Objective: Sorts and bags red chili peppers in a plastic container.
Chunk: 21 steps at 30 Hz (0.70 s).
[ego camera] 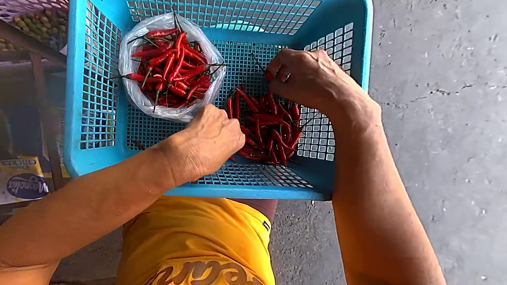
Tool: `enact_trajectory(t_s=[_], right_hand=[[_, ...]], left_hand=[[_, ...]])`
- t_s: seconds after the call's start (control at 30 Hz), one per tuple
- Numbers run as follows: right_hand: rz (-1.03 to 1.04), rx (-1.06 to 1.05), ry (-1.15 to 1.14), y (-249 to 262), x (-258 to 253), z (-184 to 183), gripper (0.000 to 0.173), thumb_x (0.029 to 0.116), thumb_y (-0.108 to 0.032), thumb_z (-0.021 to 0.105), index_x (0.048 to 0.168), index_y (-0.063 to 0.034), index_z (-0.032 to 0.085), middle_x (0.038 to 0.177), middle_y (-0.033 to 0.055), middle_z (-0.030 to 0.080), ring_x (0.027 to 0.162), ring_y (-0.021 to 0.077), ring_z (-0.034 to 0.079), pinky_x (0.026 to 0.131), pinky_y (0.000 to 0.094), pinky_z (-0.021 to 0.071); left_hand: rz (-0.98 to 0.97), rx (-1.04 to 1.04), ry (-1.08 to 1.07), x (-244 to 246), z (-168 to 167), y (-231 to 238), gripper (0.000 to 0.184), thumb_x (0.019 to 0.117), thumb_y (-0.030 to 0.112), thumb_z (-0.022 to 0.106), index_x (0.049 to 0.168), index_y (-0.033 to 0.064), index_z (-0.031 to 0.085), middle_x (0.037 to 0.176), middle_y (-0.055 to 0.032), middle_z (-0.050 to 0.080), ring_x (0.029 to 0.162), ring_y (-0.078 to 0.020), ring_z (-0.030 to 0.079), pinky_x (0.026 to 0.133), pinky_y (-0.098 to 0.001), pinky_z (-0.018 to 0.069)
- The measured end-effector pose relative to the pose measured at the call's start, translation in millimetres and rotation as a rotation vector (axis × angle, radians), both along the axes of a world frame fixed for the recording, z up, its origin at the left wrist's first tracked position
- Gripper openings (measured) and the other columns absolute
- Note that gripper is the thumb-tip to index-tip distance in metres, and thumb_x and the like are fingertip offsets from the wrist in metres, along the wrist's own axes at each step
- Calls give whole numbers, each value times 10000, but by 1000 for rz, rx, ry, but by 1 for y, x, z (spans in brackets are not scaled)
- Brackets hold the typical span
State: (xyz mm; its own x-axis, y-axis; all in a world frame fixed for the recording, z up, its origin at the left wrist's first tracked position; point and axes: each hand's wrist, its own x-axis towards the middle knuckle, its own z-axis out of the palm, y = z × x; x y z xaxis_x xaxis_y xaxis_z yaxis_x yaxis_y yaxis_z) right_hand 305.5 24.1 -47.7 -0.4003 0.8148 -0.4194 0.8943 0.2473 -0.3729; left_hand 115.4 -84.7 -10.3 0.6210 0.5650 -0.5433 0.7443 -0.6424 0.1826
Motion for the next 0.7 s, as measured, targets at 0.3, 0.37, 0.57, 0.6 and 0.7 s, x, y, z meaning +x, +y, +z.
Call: enact_trajectory(t_s=[0.3, 0.37, 0.57, 0.6, 0.7], right_hand=[[1, -1, 17, 0, 1, 0, 216, 971, -146, 640, 1161, -51, 678, 1017, 185, 703, 953, 399, 676, 788, 640, 502], [5, -2, 24, 0, 1, 1, 206, 973, -137, 641, 1156, -50, 681, 1013, 184, 705, 951, 397, 678, 792, 634, 505], [8, -8, 20, 1, 2, 1, 206, 976, -135, 644, 1160, -51, 685, 1009, 186, 711, 948, 396, 682, 802, 635, 509], [8, -5, 25, 1, 2, 0, 204, 975, -133, 645, 1156, -49, 685, 1009, 189, 711, 948, 399, 682, 803, 637, 508], [7, -4, 26, 1, 2, 0, 216, 980, -146, 644, 1170, -50, 680, 1021, 184, 711, 953, 404, 681, 803, 642, 504]], left_hand=[[8, 51, -22, 4, -6, 0, 133, 934, 70, 655, 1048, 8, 684, 887, -144, 660, 805, -312, 663, 642, -422, 477], [4, 52, -80, 1, -5, 0, 102, 922, 43, 671, 1016, 10, 694, 803, -125, 643, 749, -303, 655, 624, -423, 474], [148, -146, -362, -26, 8, 22, 96, 945, 136, 669, 1017, 83, 704, 824, -65, 654, 772, -220, 646, 674, -392, 516], [195, -124, -449, -38, 13, 26, 82, 940, 144, 675, 997, 100, 714, 815, -34, 663, 731, -157, 632, 656, -339, 510], [325, -20, -686, -76, 26, 39, 114, 907, 189, 682, 994, 127, 721, 813, 43, 683, 668, 3, 605, 611, -174, 498]])
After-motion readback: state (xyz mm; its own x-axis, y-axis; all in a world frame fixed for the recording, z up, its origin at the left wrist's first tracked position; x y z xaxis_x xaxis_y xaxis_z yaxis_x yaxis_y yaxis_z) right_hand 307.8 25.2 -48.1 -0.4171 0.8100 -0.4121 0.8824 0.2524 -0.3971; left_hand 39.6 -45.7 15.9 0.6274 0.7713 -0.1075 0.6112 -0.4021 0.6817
